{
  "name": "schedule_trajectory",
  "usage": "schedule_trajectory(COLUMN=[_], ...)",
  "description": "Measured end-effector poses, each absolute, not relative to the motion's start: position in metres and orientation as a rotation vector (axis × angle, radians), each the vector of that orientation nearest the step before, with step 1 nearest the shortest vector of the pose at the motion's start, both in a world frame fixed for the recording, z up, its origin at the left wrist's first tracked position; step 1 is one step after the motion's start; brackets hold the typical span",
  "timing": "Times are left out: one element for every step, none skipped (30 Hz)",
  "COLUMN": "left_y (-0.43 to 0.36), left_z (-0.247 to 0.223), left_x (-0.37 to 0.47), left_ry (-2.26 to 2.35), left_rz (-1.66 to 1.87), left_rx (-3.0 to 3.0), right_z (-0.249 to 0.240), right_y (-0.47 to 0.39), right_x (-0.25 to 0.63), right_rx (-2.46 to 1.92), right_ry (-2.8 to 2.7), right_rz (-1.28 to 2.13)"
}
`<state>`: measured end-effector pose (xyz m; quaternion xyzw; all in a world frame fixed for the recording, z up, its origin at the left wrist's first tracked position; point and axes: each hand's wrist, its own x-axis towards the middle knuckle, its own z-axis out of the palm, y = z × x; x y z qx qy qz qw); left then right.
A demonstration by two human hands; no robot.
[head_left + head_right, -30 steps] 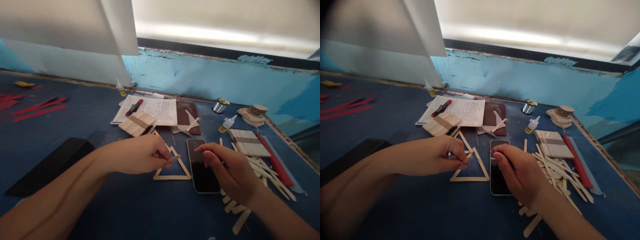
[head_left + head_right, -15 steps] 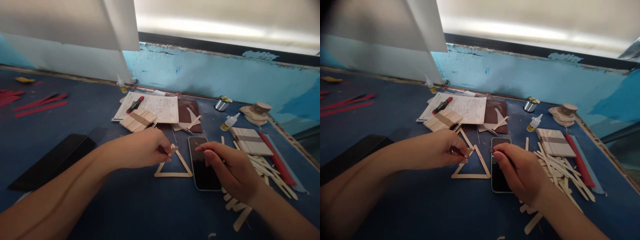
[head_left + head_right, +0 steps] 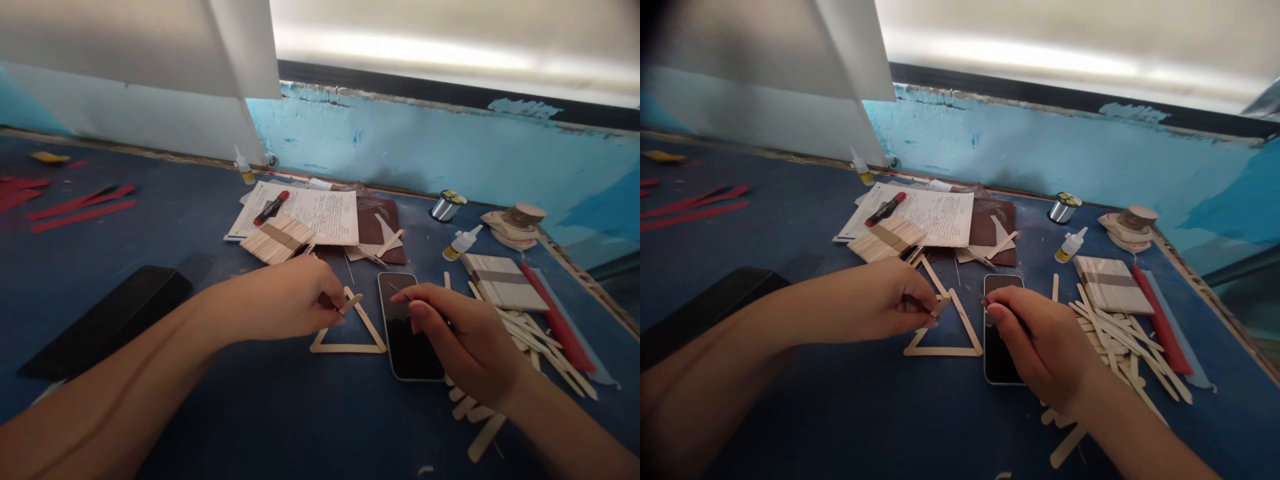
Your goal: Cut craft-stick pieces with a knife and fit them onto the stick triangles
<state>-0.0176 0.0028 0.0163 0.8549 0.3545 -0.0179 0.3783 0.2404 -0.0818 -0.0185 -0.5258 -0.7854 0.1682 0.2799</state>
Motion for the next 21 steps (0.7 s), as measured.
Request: schedule_trajectory(left_y=[0.0026, 0.0025, 0.0024, 0.0024, 0.0023, 0.0022, 0.0021, 0.0019, 0.0017, 0.0014, 0.0012, 0.0010, 0.0008, 0.0007, 0.0007, 0.0008, 0.0008, 0.0009, 0.0010, 0.0010, 0.0009], left_z=[0.0164, 0.0164, 0.0161, 0.0156, 0.0151, 0.0145, 0.0139, 0.0133, 0.0129, 0.0127, 0.0126, 0.0127, 0.0128, 0.0128, 0.0127, 0.0125, 0.0120, 0.0113, 0.0105, 0.0094, 0.0082], left_x=[-0.0176, -0.0176, -0.0175, -0.0173, -0.0171, -0.0168, -0.0164, -0.0160, -0.0155, -0.0149, -0.0143, -0.0136, -0.0129, -0.0123, -0.0118, -0.0114, -0.0111, -0.0110, -0.0109, -0.0110, -0.0110], left_ry=[0.906, 0.905, 0.900, 0.895, 0.893, 0.890, 0.885, 0.879, 0.874, 0.869, 0.863, 0.865, 0.870, 0.873, 0.877, 0.880, 0.879, 0.873, 0.864, 0.855, 0.845], left_rz=[-0.053, -0.064, -0.073, -0.082, -0.086, -0.088, -0.089, -0.090, -0.091, -0.095, -0.101, -0.110, -0.119, -0.131, -0.142, -0.148, -0.149, -0.144, -0.134, -0.126, -0.119], left_rx=[2.186, 2.186, 2.188, 2.190, 2.194, 2.199, 2.205, 2.208, 2.210, 2.213, 2.215, 2.213, 2.210, 2.205, 2.195, 2.182, 2.174, 2.176, 2.183, 2.191, 2.202], right_z=[-0.0186, -0.0188, -0.0191, -0.0196, -0.0201, -0.0206, -0.0211, -0.0215, -0.0216, -0.0216, -0.0214, -0.0212, -0.0209, -0.0206, -0.0204, -0.0203, -0.0203, -0.0204, -0.0205, -0.0206, -0.0207], right_y=[-0.0819, -0.0818, -0.0817, -0.0814, -0.0810, -0.0806, -0.0802, -0.0798, -0.0795, -0.0794, -0.0794, -0.0795, -0.0797, -0.0800, -0.0803, -0.0804, -0.0805, -0.0805, -0.0804, -0.0803, -0.0803], right_x=[0.2405, 0.2407, 0.2409, 0.2411, 0.2413, 0.2414, 0.2415, 0.2414, 0.2412, 0.2409, 0.2406, 0.2402, 0.2399, 0.2396, 0.2395, 0.2394, 0.2394, 0.2396, 0.2398, 0.2400, 0.2403], right_rx=[-1.406, -1.406, -1.407, -1.410, -1.410, -1.410, -1.409, -1.404, -1.400, -1.397, -1.397, -1.398, -1.400, -1.402, -1.405, -1.406, -1.408, -1.409, -1.410, -1.411, -1.413], right_ry=[-2.107, -2.109, -2.111, -2.112, -2.113, -2.111, -2.112, -2.112, -2.111, -2.112, -2.113, -2.113, -2.114, -2.114, -2.117, -2.117, -2.117, -2.119, -2.121, -2.120, -2.119], right_rz=[0.453, 0.453, 0.452, 0.451, 0.449, 0.447, 0.450, 0.451, 0.451, 0.451, 0.452, 0.452, 0.450, 0.448, 0.449, 0.446, 0.443, 0.441, 0.438, 0.434, 0.434])
